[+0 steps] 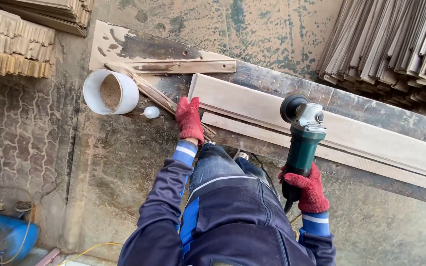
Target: Sanding a wooden plank with a handheld power sander on a workbench.
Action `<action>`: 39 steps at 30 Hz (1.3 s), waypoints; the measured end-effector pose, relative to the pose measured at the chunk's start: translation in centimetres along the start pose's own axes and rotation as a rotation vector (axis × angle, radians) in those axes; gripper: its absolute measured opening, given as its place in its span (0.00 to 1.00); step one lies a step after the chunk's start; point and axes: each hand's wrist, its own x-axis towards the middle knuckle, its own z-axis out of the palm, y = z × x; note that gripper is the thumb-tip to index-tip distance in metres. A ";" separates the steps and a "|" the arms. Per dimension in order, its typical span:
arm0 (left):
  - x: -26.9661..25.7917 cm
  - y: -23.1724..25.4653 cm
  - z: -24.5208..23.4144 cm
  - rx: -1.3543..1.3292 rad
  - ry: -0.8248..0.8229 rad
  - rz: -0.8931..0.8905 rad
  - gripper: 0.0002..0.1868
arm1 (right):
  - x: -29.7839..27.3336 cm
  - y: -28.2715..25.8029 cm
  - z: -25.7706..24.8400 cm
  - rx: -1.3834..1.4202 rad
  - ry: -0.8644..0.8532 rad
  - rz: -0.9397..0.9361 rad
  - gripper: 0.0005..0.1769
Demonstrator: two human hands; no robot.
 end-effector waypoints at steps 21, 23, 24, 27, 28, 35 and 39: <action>-19.6 -7.7 11.4 0.187 -0.702 -0.525 0.34 | 1.3 -0.4 3.2 -0.277 0.045 0.074 0.32; -19.2 -8.4 11.6 0.111 -0.715 -0.546 0.32 | 1.7 0.5 2.7 -0.234 0.063 0.091 0.31; -19.0 -8.7 11.7 0.107 -0.713 -0.548 0.32 | 1.8 0.5 2.6 -0.238 0.063 0.093 0.31; -18.6 -9.1 11.9 0.078 -0.719 -0.550 0.29 | 2.1 0.7 2.7 -0.264 0.067 0.092 0.32; -18.5 -9.0 11.9 0.086 -0.713 -0.560 0.30 | 2.1 0.7 2.8 -0.270 0.065 0.090 0.32; -17.5 -7.1 11.0 0.163 -0.672 -0.548 0.31 | 2.6 0.0 4.7 -0.315 0.047 0.090 0.33; -17.9 -2.8 10.0 0.173 -0.676 -0.540 0.31 | 2.6 -1.5 6.9 -0.358 0.021 0.109 0.33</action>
